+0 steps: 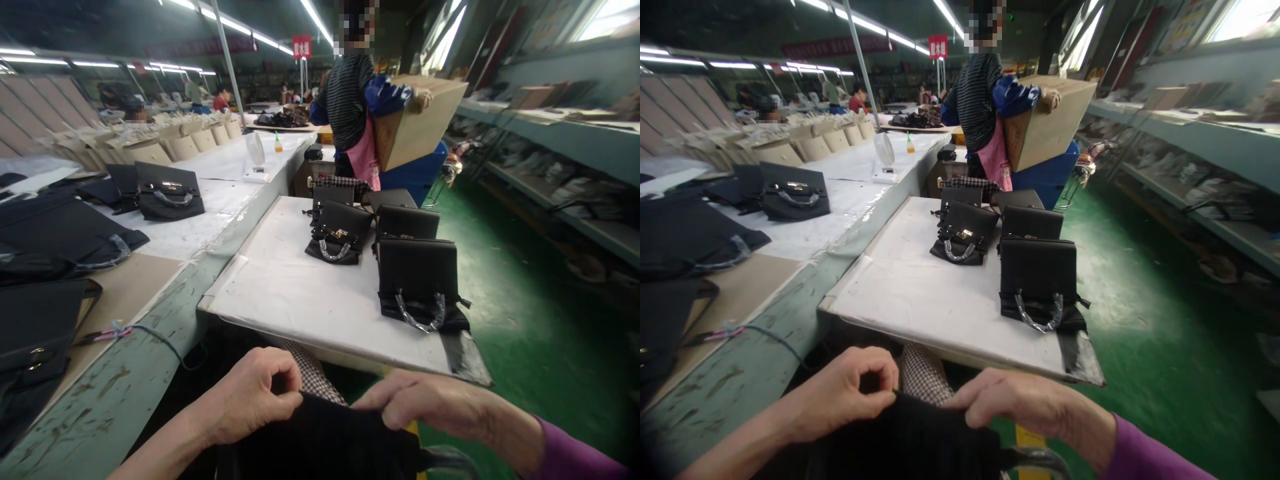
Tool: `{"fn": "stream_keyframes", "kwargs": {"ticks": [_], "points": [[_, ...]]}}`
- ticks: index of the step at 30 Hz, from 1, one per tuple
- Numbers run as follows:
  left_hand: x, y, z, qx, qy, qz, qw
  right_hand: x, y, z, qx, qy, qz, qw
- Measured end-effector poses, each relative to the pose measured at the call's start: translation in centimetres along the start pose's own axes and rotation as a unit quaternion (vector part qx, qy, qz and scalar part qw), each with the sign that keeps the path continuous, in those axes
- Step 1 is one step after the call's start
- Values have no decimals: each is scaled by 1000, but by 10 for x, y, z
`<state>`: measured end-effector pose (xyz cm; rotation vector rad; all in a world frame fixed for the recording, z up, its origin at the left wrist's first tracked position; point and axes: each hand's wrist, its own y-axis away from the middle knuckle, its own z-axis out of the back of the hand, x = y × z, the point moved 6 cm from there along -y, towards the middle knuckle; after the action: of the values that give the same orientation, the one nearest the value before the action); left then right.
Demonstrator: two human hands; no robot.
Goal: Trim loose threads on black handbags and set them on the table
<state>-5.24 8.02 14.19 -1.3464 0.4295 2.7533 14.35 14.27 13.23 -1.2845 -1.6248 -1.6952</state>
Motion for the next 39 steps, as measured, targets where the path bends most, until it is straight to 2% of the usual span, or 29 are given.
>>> {"fn": "stream_keyframes", "kwargs": {"ticks": [2, 4, 7, 9, 12, 18, 21, 27, 34, 39], "points": [[1, -1, 0, -3, -3, 1, 1000, 9, -18, -4, 31, 40, 23, 998], [2, -1, 0, -10, -10, 0, 1000, 17, -41, -12, 41, 142, 39, 988], [5, 3, 3, -19, -8, 0, 1000, 29, -68, -29, 7, 294, 79, 953], [6, 6, 7, -17, -1, -10, 1000, 35, -75, -39, -15, 330, 116, 937], [11, 12, 17, -9, 2, -32, 999, 33, -74, -42, -28, 328, 126, 936], [30, 14, 31, -27, 56, -29, 998, 18, -72, -31, -36, 301, 64, 951], [35, 14, 32, -55, 87, -21, 994, 18, -73, -29, -42, 296, 49, 953], [42, 12, 30, -103, 103, 42, 988, 18, -75, -28, -36, 279, 46, 959], [41, 10, 28, -117, 81, 42, 989, 16, -75, -28, -34, 261, 40, 964], [39, 7, 27, -123, 65, 54, 989, 19, -72, -28, -33, 287, 49, 956]]}}
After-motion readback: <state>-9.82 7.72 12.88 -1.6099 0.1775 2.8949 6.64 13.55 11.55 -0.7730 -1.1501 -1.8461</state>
